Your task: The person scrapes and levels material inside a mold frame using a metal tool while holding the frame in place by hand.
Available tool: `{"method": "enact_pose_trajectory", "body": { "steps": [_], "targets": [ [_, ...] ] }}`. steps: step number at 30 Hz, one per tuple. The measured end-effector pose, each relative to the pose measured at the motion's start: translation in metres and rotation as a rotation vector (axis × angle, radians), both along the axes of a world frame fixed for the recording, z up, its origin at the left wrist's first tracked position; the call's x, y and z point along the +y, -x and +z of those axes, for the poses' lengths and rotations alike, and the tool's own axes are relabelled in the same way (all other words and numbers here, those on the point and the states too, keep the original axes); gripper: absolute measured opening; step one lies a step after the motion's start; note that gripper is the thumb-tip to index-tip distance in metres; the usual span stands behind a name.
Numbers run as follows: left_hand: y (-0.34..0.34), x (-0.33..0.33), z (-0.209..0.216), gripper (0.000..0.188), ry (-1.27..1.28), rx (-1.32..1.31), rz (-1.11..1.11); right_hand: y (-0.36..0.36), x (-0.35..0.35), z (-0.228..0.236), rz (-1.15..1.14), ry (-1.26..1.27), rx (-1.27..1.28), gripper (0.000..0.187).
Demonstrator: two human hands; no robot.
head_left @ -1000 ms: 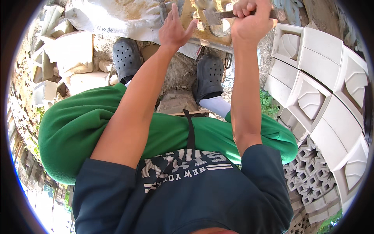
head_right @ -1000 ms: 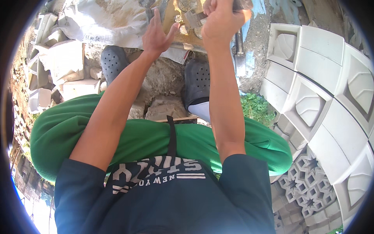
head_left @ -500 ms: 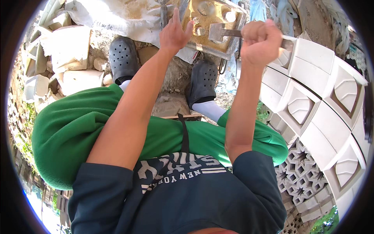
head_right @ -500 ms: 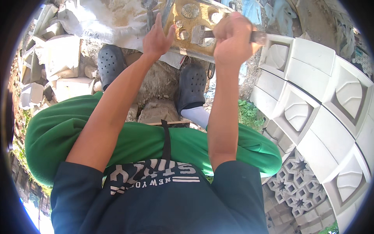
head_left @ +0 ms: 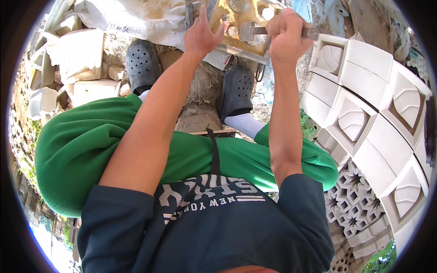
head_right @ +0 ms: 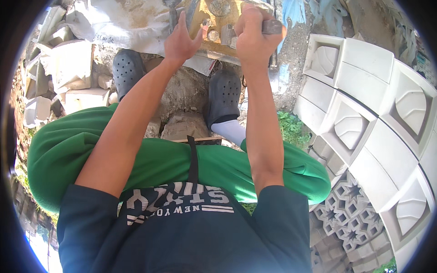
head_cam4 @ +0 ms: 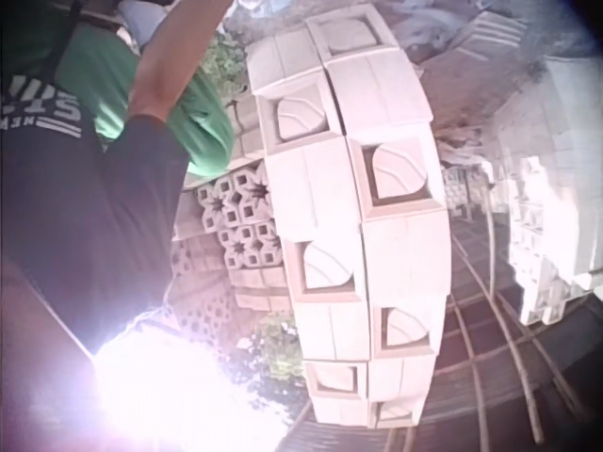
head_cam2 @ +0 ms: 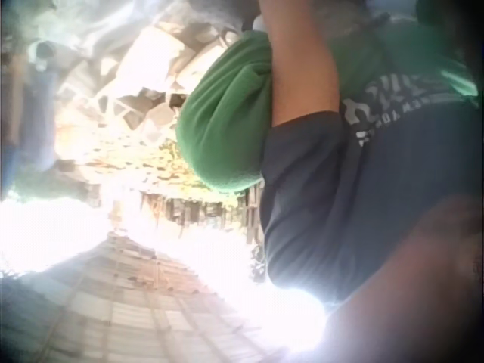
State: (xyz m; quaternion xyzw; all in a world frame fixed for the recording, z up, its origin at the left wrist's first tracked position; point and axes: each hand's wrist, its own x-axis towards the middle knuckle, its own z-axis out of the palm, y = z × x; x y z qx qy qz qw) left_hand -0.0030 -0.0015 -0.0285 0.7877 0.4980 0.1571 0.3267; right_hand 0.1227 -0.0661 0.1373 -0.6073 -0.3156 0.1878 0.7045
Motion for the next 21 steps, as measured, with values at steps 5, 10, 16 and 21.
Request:
{"method": "enact_pose_trajectory", "body": {
  "steps": [5,10,16,21],
  "targets": [
    [-0.005,0.000,0.015,0.110,-0.021,0.014,-0.075,0.000,-0.012,-0.023,-0.001,-0.095,-0.017,0.038],
    [-0.001,0.001,0.019,0.111,0.080,0.076,-0.065,-0.007,-0.015,-0.001,0.069,-0.106,0.060,0.038],
    [-0.004,0.001,0.015,0.102,0.022,0.051,-0.042,0.004,-0.005,0.004,0.036,-0.003,-0.143,0.033],
    [-0.007,0.002,0.023,0.096,0.073,0.045,-0.033,-0.002,0.001,0.011,-0.152,-0.194,0.156,0.041]
  ]
}}
